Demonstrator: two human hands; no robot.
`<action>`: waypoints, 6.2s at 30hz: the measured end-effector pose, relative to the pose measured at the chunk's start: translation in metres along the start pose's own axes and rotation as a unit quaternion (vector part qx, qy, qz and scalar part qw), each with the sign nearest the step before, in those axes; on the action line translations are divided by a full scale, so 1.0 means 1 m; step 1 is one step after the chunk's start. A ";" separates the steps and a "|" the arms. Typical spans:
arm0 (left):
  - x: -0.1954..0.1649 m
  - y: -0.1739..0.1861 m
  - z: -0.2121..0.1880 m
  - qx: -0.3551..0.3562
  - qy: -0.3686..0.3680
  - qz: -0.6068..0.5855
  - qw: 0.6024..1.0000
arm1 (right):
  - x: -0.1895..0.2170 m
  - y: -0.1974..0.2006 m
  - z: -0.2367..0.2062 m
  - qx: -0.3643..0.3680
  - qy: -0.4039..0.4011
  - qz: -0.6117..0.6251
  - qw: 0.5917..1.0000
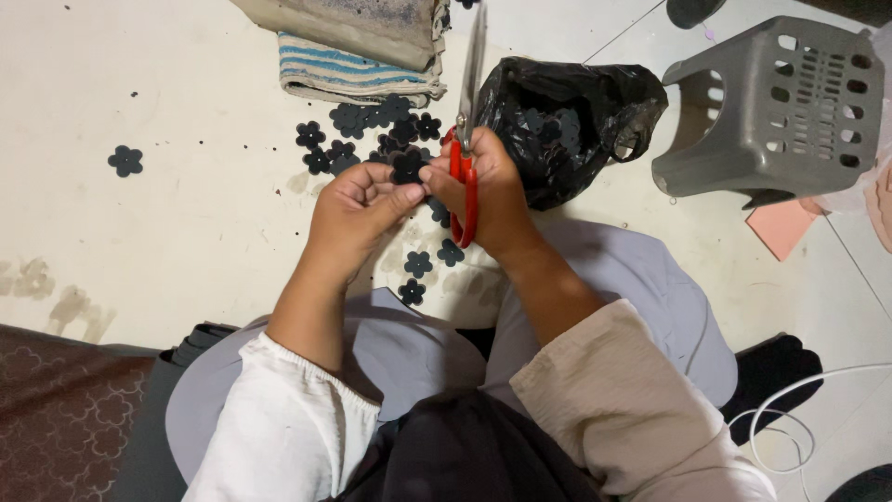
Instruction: The person sits on the floor and uses red-handled scissors to trim small black flower-shaped fabric pieces. They pick up each piece, trim the edges, and place the finished pieces into a black plastic bag. The process is repeated continuously throughout the clip.
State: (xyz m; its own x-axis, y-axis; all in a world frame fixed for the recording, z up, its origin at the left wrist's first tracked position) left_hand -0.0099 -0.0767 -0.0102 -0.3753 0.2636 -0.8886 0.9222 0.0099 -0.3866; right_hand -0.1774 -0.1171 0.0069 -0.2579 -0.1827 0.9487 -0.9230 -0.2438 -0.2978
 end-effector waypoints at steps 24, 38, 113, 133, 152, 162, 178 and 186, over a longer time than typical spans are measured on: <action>-0.001 0.002 0.005 -0.028 -0.025 -0.007 0.999 | 0.010 -0.006 0.001 -0.028 -0.037 -0.025 0.999; 0.005 0.006 0.008 -0.004 -0.021 0.029 0.999 | -0.008 0.004 0.007 0.010 0.033 -0.032 0.999; -0.005 0.010 0.003 -0.034 0.080 -0.062 0.994 | 0.003 -0.005 -0.003 0.068 0.047 -0.117 0.990; 0.004 0.007 0.010 0.017 -0.044 -0.026 0.999 | 0.002 -0.007 -0.001 0.027 -0.002 -0.007 1.000; 0.003 0.003 0.009 -0.096 -0.047 0.109 0.988 | 0.001 0.009 -0.005 0.033 0.010 -0.111 0.993; -0.027 0.036 0.015 -0.094 -0.103 0.163 0.977 | 0.038 0.070 -0.001 -0.091 0.255 -0.349 0.897; -0.086 0.201 -0.016 -0.470 -0.133 0.581 0.651 | 0.040 0.136 0.009 -0.202 0.227 -0.243 0.921; -0.082 0.204 0.002 -0.424 0.115 0.626 0.644 | 0.048 0.104 0.006 -0.182 0.204 -0.158 0.949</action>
State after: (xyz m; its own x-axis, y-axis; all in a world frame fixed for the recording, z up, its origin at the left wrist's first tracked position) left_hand 0.2092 -0.0987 -0.0165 0.6455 0.7128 -0.2744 0.2438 0.1482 0.9584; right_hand -0.2838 -0.1568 0.0205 0.0275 0.2472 0.9686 -0.9909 0.1341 -0.0060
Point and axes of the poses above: each hand's wrist, its own z-axis towards the middle knuckle, its own y-axis out of the back of the hand, x = y × z, the point moved 5 cm from there along z, towards the middle knuckle, and after that the axes turned 5 degrees about z, right-handed, at the moved point
